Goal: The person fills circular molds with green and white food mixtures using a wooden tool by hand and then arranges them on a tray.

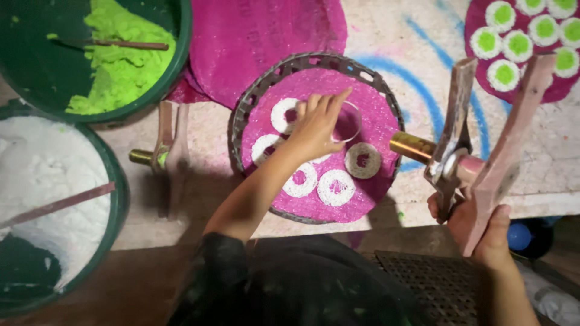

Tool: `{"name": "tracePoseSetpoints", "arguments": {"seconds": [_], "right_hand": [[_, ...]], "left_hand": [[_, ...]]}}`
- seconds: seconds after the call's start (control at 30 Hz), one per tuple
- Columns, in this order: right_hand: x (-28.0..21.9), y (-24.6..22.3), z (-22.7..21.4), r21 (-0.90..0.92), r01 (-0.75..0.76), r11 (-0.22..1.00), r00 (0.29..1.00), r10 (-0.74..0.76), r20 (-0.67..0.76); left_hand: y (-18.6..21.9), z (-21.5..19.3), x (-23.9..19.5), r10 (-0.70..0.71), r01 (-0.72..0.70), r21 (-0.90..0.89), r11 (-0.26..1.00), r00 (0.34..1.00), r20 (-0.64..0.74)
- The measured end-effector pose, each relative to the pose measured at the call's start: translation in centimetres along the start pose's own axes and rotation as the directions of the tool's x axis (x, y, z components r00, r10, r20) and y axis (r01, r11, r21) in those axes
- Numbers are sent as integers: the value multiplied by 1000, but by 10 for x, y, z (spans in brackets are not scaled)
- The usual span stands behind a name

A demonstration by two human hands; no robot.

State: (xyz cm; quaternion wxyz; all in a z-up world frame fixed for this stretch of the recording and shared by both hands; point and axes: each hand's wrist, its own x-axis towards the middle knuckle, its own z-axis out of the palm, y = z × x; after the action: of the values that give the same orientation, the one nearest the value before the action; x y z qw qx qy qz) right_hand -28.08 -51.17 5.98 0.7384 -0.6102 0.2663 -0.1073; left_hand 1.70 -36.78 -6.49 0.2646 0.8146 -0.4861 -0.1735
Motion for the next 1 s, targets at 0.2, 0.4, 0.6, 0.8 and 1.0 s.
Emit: {"name": "tracePoseSetpoints", "arguments": {"seconds": [0.2,0.4,0.6,0.8,1.0], "right_hand": [[-10,17,-22,10,52,999,998,-51,-36],[-6,49,-70,-128,-82,988,992,94,87],[56,61,-69,-435,-340,834,873,452,185],[128,-1,-34,-660,-310,685,722,621,306],[167,-39,18,-885,-253,391,806,591,31]], "left_hand": [[-6,11,31,3,-4,5,1000,983,182],[-6,12,26,-27,32,-34,999,992,126],[10,-12,30,158,-41,-997,71,987,-30],[17,-13,52,124,-178,-602,-778,896,-426],[-19,-9,67,-99,-343,-501,-794,887,-451]]}}
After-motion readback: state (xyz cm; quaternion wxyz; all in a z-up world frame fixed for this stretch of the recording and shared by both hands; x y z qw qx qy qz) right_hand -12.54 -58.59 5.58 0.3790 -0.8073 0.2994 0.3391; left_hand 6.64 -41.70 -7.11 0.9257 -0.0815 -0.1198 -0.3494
